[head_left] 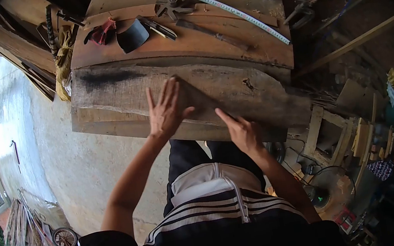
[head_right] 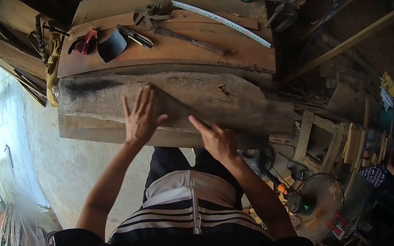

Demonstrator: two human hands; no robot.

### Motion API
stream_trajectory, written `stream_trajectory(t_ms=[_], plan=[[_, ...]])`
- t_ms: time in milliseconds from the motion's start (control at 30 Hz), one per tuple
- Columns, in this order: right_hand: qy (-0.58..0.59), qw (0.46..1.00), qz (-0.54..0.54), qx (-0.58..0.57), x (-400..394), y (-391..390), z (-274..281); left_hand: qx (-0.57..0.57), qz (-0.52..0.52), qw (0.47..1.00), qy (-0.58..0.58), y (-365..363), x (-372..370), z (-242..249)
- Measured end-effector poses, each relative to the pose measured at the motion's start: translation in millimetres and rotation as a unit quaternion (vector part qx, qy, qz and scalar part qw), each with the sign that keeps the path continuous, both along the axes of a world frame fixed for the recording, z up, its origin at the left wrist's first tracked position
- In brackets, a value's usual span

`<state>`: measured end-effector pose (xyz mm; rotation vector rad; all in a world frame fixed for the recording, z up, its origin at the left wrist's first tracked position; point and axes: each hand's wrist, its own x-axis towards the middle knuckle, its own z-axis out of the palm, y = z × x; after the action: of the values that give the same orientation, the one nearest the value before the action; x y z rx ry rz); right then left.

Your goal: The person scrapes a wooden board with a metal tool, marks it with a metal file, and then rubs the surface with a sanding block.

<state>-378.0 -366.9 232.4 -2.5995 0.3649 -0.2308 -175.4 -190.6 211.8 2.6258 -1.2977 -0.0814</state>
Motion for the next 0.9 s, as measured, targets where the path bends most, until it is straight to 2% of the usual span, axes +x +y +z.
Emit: stream_trajectory(t_ms=[100,167,300,367,433,467,533,600,633,700,733,800,833,900], plan=[[0.028,0.999,-0.021,0.0,-59.9,-30.2,10.2,-0.029,-0.057,0.997,0.035,-55.1,-46.3,-3.9],[0.039,0.995,-0.066,0.064,-84.3,-39.6,19.8,-0.05,-0.063,0.994,0.07,-84.9,-72.7,-2.0],[0.035,0.999,-0.018,0.016,-70.0,-44.8,17.6,-0.031,-0.036,0.999,-0.005,-75.8,-63.6,-0.3],[0.068,0.996,0.009,-0.051,-39.4,-39.2,1.6,-0.029,0.022,0.999,-0.038,-58.3,-42.9,-4.3],[0.06,0.997,0.014,-0.041,-8.8,-37.1,-5.5,-0.025,0.065,0.996,-0.056,-47.2,-21.4,-6.2],[0.049,0.998,0.019,-0.032,-4.5,-38.5,-7.0,-0.01,0.063,0.995,-0.078,-48.1,-17.1,-5.2],[0.038,0.999,0.007,-0.033,-21.2,-52.7,-0.9,-0.042,0.057,0.996,-0.052,-62.5,-28.4,-6.1],[0.051,0.997,-0.004,-0.054,-47.3,-69.2,19.1,-0.048,0.016,0.998,-0.033,-83.5,-57.0,-4.6],[0.054,0.998,-0.013,-0.028,-69.7,-78.2,16.5,-0.067,-0.002,0.998,-0.011,-97.5,-74.4,-3.5],[-0.005,0.999,-0.029,-0.03,-97.5,-85.5,19.3,-0.087,-0.011,0.996,0.01,-113.0,-93.8,1.5],[-0.005,0.999,-0.026,-0.032,-98.5,-89.8,19.0,-0.072,-0.017,0.997,0.014,-119.7,-99.0,6.1],[0.086,0.995,-0.02,-0.045,-95.5,-91.4,33.7,-0.06,-0.036,0.997,0.021,-121.9,-100.1,8.3],[0.01,1.0,-0.01,-0.016,-84.3,-89.4,19.8,-0.041,-0.02,0.999,-0.007,-110.5,-88.6,7.0],[0.051,0.998,0.02,-0.033,-48.3,-79.9,19.9,-0.026,0.016,0.997,-0.065,-90.0,-58.4,1.3]])
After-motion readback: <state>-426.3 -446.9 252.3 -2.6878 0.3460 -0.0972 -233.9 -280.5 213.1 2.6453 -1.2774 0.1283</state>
